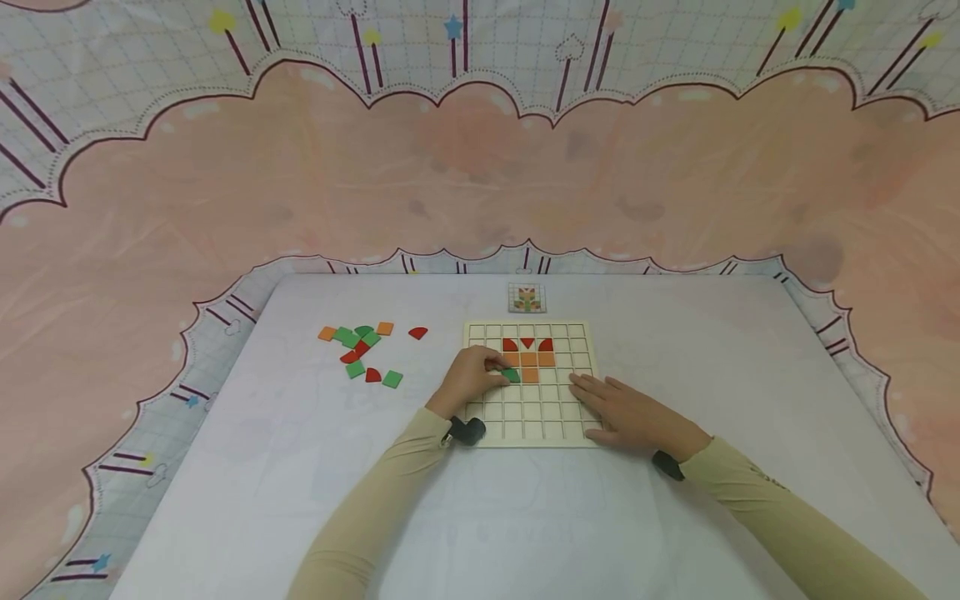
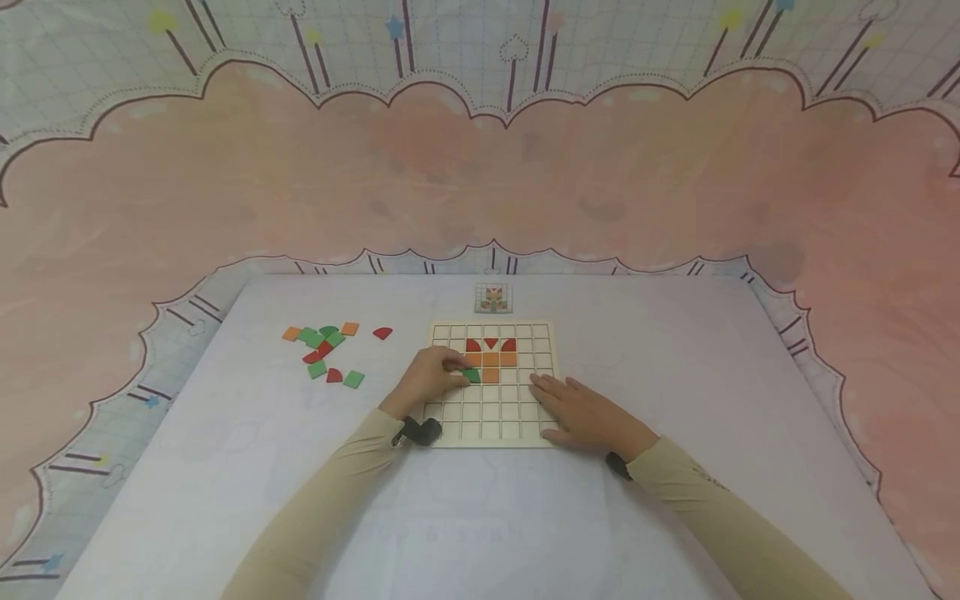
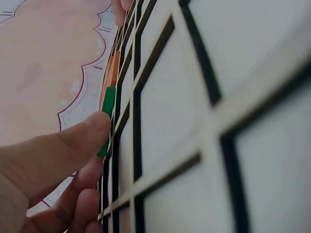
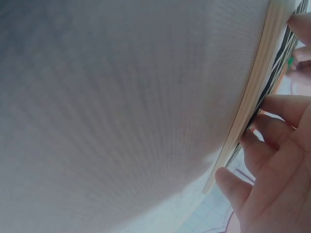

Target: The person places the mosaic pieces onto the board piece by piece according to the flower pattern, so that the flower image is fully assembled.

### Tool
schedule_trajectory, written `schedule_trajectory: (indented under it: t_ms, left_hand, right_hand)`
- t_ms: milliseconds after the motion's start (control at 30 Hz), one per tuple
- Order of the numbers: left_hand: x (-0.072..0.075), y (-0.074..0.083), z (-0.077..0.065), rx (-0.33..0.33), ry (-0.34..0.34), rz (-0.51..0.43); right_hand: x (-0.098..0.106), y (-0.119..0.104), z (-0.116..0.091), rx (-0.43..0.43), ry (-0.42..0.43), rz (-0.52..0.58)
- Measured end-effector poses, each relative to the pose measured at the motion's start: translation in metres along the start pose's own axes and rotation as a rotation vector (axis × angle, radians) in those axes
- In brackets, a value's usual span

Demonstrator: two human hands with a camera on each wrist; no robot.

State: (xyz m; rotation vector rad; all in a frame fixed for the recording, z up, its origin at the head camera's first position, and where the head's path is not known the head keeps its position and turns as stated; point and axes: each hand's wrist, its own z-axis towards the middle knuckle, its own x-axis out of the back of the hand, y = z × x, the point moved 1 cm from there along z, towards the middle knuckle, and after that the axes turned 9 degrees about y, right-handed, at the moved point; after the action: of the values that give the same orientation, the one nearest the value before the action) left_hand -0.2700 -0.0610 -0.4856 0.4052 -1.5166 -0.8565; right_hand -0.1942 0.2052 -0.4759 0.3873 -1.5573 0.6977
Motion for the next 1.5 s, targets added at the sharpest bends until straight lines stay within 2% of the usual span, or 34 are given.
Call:
schedule_trajectory:
  t_ms: [367,667,1167,1333,1500]
  left_hand:
    - [0.006,0.006,-0.001,0.048,0.014,0.022]
    - [0.006,0.007,-0.001,0.098,0.03,-0.029]
    - [0.004,0.004,0.003,0.092,0.057,-0.017]
    - [0.008,-0.001,0.003,0.075,0.02,-0.096]
    - [0.014,-0.012,0.006,0.016,-0.042,-0.167]
  right_hand:
    - [0.0,-0.001,-0.001,-0.008,-0.006,-0.002]
    - [-0.001,-0.001,0.0,-0.012,-0.019,-0.007]
    - [0.003,-0.002,0.0,0.0,-0.013,-0.004]
    - [0.003,-0.002,0.0,0.001,-0.009,-0.008]
    - [0.002,-0.001,0.0,0.003,-0.007,-0.017]
